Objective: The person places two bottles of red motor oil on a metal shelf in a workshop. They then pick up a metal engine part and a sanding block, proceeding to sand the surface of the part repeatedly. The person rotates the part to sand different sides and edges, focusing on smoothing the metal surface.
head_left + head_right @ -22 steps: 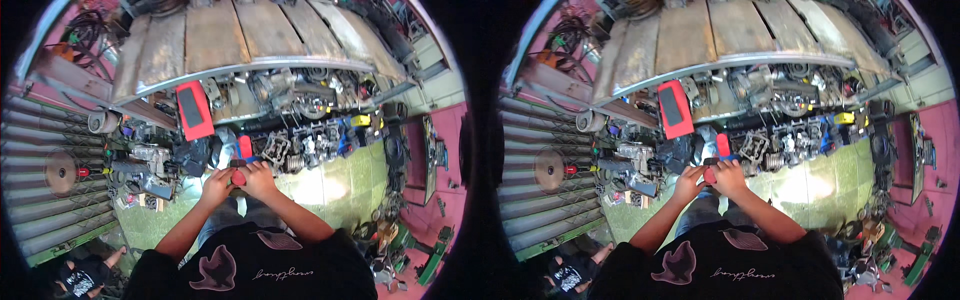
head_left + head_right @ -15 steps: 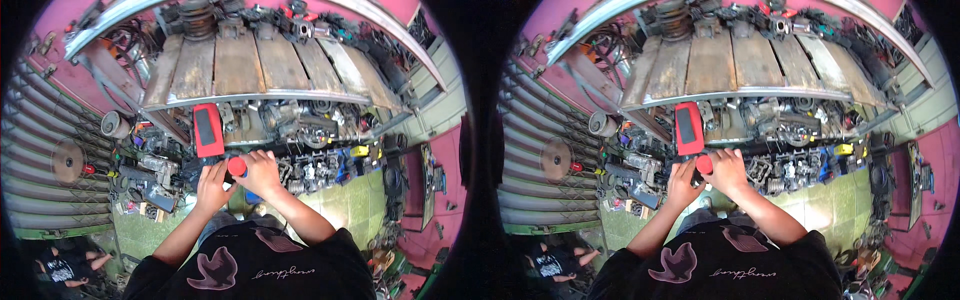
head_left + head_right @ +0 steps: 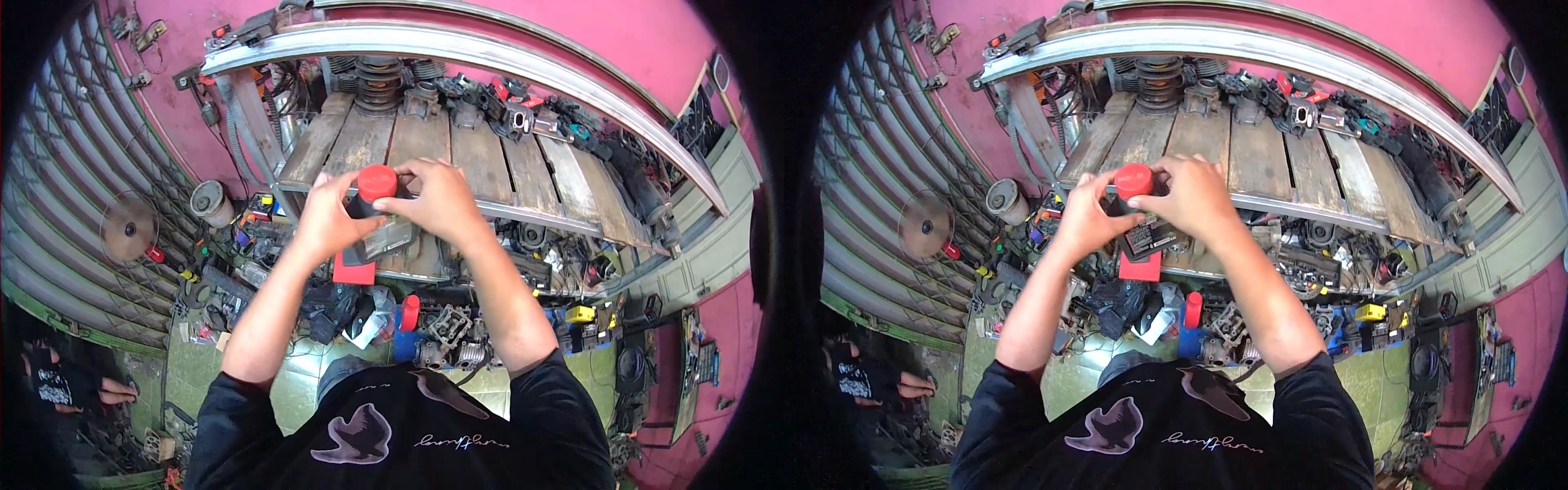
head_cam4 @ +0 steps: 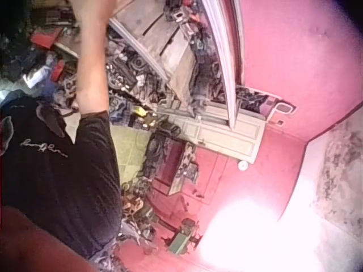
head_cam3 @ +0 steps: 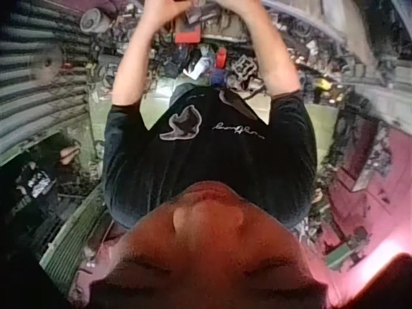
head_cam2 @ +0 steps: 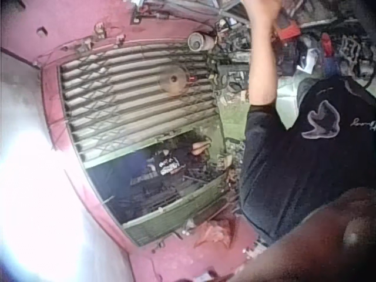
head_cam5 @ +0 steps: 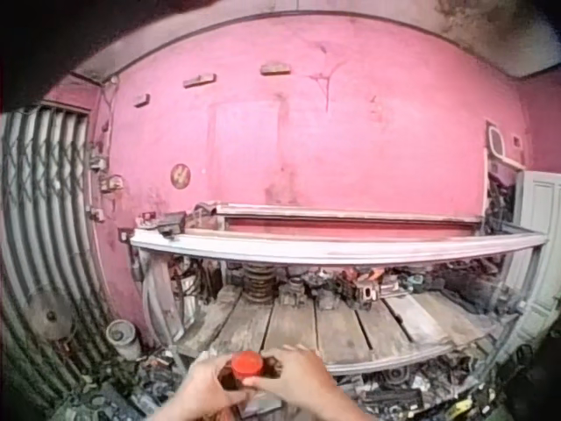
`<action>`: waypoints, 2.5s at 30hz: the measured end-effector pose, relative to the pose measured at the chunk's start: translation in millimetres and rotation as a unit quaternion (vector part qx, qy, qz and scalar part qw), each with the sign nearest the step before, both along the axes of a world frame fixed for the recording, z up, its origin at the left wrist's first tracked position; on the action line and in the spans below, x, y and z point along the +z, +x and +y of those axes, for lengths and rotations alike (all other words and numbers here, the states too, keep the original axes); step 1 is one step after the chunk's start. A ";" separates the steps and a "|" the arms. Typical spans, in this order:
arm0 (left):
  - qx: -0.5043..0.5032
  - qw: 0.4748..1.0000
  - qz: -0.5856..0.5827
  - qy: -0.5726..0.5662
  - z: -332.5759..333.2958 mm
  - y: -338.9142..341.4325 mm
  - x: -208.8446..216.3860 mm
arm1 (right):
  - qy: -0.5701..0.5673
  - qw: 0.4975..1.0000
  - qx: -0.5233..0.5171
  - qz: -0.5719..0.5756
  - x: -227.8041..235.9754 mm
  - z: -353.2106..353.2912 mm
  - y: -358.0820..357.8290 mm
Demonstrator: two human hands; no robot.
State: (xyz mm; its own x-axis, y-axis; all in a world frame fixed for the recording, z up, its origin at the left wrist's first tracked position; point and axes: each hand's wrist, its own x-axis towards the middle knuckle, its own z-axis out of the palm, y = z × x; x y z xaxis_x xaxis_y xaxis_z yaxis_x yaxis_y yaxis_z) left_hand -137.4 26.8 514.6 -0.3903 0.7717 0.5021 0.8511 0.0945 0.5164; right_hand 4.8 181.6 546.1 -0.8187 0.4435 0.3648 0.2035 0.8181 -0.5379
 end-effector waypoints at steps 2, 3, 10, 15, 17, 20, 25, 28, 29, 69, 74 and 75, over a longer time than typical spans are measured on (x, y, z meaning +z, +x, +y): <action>-0.069 0.996 -0.052 -0.024 0.6 -24.3 15.0 | 0.004 0.997 0.078 0.030 -4.6 22.7 -0.2; -0.097 0.992 -0.059 -0.058 -0.7 -37.6 22.9 | -0.075 0.990 0.116 0.032 -2.5 26.7 -0.6; -0.235 0.966 -0.016 -0.108 24.8 -126.3 42.7 | -0.124 0.985 0.105 -0.052 1.2 33.5 -38.1; -0.270 0.958 0.056 -0.080 39.3 -174.2 45.9 | -0.022 0.997 -0.072 -0.035 -2.3 9.4 -87.0; -0.185 0.976 0.065 -0.092 48.4 -186.0 35.2 | 0.003 0.988 -0.149 -0.024 -21.1 12.3 -114.2; -0.075 0.993 0.072 -0.052 57.7 -204.0 -1.3 | -0.021 0.975 -0.222 0.000 -30.5 0.2 -144.4; 0.040 0.992 0.112 0.045 73.6 -205.4 -61.7 | -0.027 0.948 -0.314 0.043 -51.3 -7.5 -183.0; 0.073 0.995 0.072 0.016 79.3 -199.8 -82.9 | -0.033 0.935 -0.348 0.049 -65.2 -6.8 -197.6; 0.065 0.996 0.056 0.020 81.0 -208.0 -99.7 | -0.034 0.932 -0.356 0.060 -69.4 -8.8 -205.1; -0.112 0.958 -0.161 -0.211 -4.6 81.9 -482.9 | -0.193 0.846 -0.317 -0.384 -492.9 -47.1 59.8; -0.099 0.924 -0.057 -0.364 70.7 86.0 -491.9 | -0.231 0.814 -0.399 -0.353 -564.7 -31.9 33.4; -0.117 0.923 -0.028 -0.366 77.0 79.7 -494.1 | -0.244 0.816 -0.388 -0.351 -555.9 -28.0 30.1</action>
